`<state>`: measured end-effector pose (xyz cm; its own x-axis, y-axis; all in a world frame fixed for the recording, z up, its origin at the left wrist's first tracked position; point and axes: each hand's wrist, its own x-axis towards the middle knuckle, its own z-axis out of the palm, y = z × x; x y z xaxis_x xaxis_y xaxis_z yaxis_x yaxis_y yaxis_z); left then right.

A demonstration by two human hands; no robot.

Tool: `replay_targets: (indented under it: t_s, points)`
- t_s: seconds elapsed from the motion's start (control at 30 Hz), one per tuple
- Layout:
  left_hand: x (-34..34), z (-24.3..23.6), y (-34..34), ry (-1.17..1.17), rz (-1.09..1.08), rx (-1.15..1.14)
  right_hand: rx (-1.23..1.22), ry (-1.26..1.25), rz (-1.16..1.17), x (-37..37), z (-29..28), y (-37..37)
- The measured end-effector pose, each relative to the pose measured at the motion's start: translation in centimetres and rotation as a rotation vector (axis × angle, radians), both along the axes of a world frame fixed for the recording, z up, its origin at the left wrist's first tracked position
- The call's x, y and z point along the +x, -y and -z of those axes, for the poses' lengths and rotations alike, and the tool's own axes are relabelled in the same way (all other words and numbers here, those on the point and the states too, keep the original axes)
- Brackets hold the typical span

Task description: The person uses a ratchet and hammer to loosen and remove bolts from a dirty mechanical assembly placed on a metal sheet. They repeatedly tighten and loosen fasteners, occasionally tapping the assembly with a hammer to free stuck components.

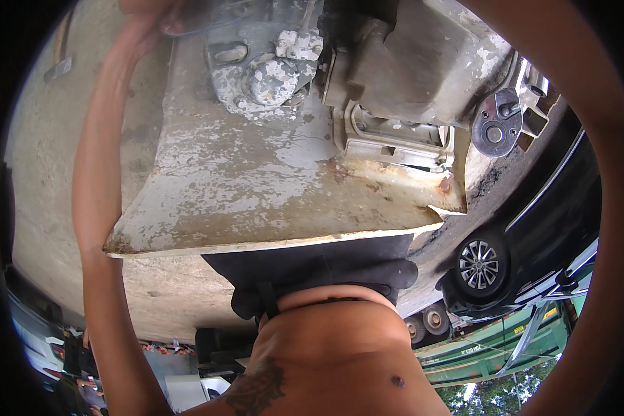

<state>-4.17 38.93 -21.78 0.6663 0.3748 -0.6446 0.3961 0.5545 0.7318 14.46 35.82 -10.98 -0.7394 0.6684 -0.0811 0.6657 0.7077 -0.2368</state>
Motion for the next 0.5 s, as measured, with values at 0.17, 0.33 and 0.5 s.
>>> replay_targets:
  t_s: [0.17,0.33,0.5]
  points:
    - [0.4,-0.2,0.0,0.008,0.032,0.011,0.014,0.007,-0.019,0.0,0.3,-0.1]
    - [0.6,-0.3,0.0,0.010,0.044,0.009,0.017,-0.008,-0.044,0.1,0.2,-0.4]
    - [0.3,-0.3,0.1,0.020,0.075,0.016,-0.238,-0.166,0.225,-0.1,-2.4,0.4]
